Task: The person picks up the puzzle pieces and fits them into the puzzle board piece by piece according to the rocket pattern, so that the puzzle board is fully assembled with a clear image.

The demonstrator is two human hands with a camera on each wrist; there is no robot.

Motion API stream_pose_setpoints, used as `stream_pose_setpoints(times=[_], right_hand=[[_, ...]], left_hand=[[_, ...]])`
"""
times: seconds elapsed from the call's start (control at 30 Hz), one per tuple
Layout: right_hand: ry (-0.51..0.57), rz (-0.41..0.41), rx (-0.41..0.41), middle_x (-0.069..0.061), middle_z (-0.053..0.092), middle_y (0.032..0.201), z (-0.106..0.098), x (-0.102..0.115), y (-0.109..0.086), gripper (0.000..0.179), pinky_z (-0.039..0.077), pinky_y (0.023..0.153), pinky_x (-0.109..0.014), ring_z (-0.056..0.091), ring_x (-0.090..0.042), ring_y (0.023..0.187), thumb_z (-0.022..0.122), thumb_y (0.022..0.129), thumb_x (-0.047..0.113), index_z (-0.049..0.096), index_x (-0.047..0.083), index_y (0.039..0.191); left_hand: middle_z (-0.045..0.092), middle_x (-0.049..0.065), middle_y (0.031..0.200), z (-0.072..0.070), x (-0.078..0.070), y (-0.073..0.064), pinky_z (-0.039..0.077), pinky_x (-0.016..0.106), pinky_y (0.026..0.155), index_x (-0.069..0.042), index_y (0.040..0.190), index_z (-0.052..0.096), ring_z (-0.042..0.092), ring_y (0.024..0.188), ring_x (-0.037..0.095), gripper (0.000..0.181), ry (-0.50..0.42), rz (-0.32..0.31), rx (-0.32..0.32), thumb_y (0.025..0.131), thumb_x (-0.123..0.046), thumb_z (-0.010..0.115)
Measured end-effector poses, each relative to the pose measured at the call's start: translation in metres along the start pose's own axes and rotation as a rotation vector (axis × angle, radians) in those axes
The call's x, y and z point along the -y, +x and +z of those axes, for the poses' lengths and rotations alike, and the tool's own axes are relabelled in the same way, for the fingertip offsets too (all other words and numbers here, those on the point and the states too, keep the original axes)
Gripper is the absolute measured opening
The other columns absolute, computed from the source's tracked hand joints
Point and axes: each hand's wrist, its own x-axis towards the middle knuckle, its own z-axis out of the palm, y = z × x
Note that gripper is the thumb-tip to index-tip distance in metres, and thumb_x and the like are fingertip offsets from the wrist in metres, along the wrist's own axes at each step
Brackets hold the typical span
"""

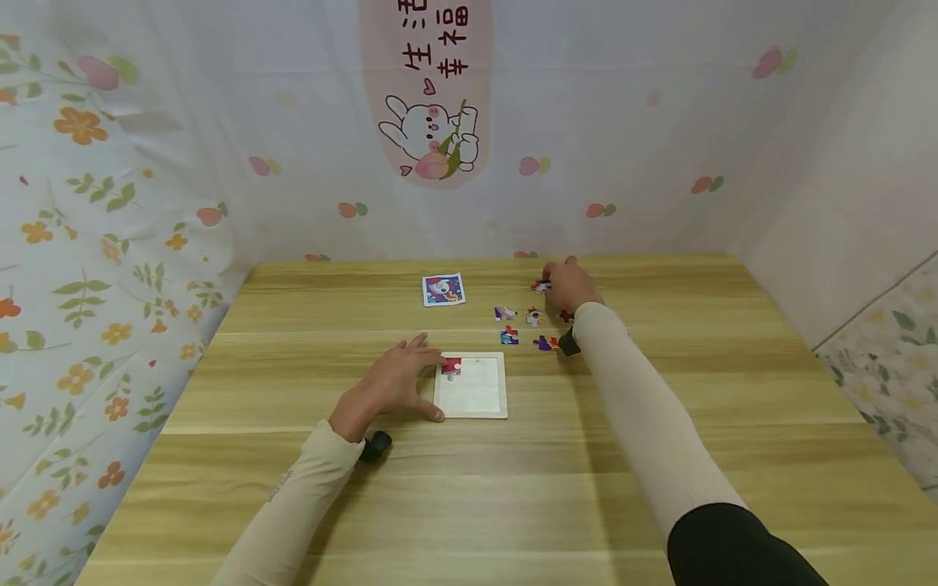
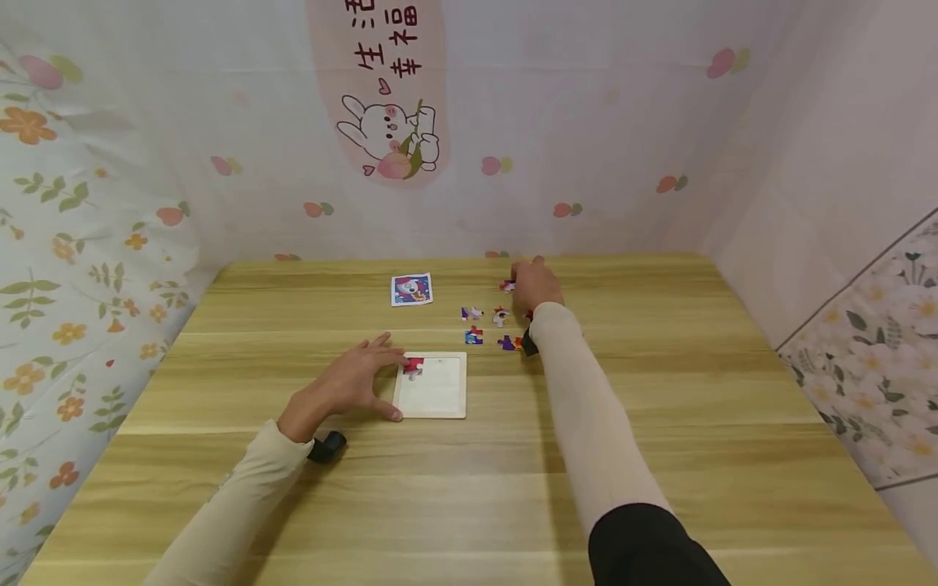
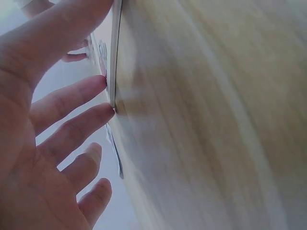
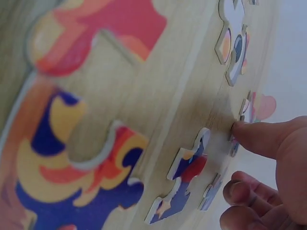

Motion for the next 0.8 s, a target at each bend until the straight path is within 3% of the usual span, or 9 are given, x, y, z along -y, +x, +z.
stream_pose_setpoints(times=[0.17, 0.33, 0.47, 0.67, 0.8], right_hand=[[0.113, 0.025, -0.008, -0.025, 0.053, 0.127, 0.003, -0.003, 0.004, 0.033, 0.052, 0.093, -0.053, 0.055, -0.037, 0.107, 0.06, 0.095, 0.009, 0.056, 0.002, 0.127], [0.184, -0.032, -0.059, -0.022, 0.066, 0.113, 0.005, -0.008, 0.007, 0.022, 0.055, 0.088, -0.048, 0.061, -0.035, 0.101, 0.065, 0.092, 0.005, 0.064, 0.0, 0.113], [0.284, -0.037, -0.073, -0.021, 0.068, 0.106, 0.004, -0.01, 0.002, 0.014, 0.055, 0.08, -0.043, 0.063, -0.033, 0.097, 0.061, 0.092, 0.002, 0.069, 0.002, 0.103], [0.474, 0.004, -0.045, -0.021, 0.069, 0.106, -0.005, -0.012, -0.01, 0.018, 0.052, 0.065, -0.029, 0.063, -0.027, 0.087, 0.057, 0.095, 0.004, 0.071, -0.001, 0.106], [0.555, 0.014, -0.021, -0.019, 0.07, 0.102, -0.01, -0.013, -0.017, 0.018, 0.049, 0.06, -0.025, 0.061, -0.023, 0.077, 0.059, 0.094, 0.006, 0.071, -0.001, 0.107]], left_hand=[[0.056, 0.011, 0.149, 0.0, 0.001, -0.002, 0.022, 0.056, 0.126, -0.012, 0.135, 0.063, 0.025, 0.155, 0.036, 0.082, -0.004, -0.002, 0.001, 0.067, -0.048, 0.091], [0.055, 0.011, 0.15, 0.002, 0.001, -0.002, 0.021, 0.056, 0.126, -0.012, 0.137, 0.062, 0.024, 0.155, 0.036, 0.083, -0.008, -0.007, -0.003, 0.067, -0.048, 0.091], [0.055, 0.012, 0.15, 0.002, 0.0, -0.001, 0.021, 0.057, 0.126, -0.013, 0.137, 0.062, 0.024, 0.155, 0.037, 0.084, -0.008, -0.017, -0.001, 0.066, -0.047, 0.092], [0.054, 0.011, 0.151, 0.002, -0.003, -0.002, 0.021, 0.057, 0.126, -0.013, 0.138, 0.062, 0.023, 0.156, 0.036, 0.083, -0.016, -0.023, 0.009, 0.068, -0.047, 0.091], [0.055, 0.011, 0.15, 0.001, -0.005, -0.002, 0.022, 0.058, 0.126, -0.012, 0.137, 0.062, 0.024, 0.155, 0.036, 0.083, -0.022, -0.024, 0.001, 0.067, -0.046, 0.091]])
